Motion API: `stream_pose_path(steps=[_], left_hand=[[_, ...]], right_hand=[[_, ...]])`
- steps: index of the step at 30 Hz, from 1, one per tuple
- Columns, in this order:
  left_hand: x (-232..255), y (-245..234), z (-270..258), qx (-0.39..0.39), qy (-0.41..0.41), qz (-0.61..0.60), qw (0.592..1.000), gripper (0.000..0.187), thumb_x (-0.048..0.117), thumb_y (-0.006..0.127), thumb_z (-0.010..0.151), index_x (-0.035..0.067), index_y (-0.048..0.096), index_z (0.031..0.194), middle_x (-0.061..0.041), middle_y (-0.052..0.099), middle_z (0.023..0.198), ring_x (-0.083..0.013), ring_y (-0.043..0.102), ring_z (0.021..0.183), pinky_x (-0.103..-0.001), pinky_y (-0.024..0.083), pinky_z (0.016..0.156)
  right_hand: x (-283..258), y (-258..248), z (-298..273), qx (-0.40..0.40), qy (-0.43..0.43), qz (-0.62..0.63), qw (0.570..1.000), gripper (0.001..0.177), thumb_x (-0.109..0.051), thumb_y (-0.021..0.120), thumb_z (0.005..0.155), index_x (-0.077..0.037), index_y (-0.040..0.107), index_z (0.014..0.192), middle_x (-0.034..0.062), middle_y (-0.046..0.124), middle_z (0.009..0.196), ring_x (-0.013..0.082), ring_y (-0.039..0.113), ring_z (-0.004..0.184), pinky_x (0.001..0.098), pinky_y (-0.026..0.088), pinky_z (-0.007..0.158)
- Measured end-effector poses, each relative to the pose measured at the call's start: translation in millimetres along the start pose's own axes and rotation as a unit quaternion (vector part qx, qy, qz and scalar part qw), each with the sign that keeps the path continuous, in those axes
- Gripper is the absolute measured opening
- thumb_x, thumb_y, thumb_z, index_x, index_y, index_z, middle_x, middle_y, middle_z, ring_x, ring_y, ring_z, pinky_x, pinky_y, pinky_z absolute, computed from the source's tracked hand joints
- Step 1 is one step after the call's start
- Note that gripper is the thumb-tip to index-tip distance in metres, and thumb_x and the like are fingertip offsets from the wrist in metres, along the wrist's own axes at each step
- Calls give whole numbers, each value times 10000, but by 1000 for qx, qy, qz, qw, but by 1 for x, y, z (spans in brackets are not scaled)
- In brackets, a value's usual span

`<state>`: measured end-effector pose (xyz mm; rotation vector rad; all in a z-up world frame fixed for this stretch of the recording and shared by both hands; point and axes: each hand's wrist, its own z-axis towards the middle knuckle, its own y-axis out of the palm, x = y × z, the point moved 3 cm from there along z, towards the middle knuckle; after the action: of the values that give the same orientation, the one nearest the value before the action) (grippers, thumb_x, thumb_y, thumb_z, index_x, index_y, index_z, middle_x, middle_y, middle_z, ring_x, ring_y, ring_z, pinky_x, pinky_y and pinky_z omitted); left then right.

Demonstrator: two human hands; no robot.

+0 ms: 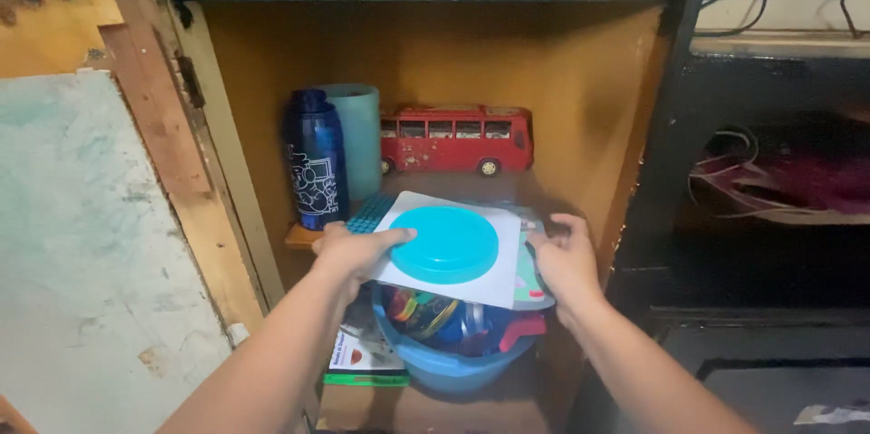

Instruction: The person is tidying up toys on a shelf and cleaning a rug with a broom.

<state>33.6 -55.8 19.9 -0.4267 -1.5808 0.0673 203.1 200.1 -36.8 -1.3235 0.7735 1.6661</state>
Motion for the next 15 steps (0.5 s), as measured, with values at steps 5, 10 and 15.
stream_pose_path(steps=[5, 10, 15], left_hand=[[-17, -21, -7, -133, -10, -104, 986, 898, 265, 909, 639, -124, 512, 1344, -232, 744, 1135, -305, 768, 973, -415, 631, 811], [-29, -47, -6, -218, -37, -190, 957, 598, 269, 848, 712, -47, 705, 1199, -166, 796, 1088, -264, 756, 966, -389, 578, 875], [-25, -73, -16, -192, -159, -210, 946, 517, 276, 827, 777, 31, 717, 1218, -97, 792, 1111, -207, 724, 1055, -329, 526, 988]], right_hand=[[-15, 0, -26, -36, 147, 232, 961, 365, -158, 624, 913, -8, 581, 1243, 148, 687, 1085, 271, 693, 947, 452, 579, 824], [-5, 2, 11, -27, 242, 303, 921, 249, -181, 550, 980, -57, 595, 1190, 119, 691, 1062, 278, 700, 973, 515, 595, 868], [22, 18, 74, -31, 213, 277, 936, 204, -180, 529, 1020, -41, 593, 1156, 129, 678, 1072, 294, 686, 939, 478, 591, 762]])
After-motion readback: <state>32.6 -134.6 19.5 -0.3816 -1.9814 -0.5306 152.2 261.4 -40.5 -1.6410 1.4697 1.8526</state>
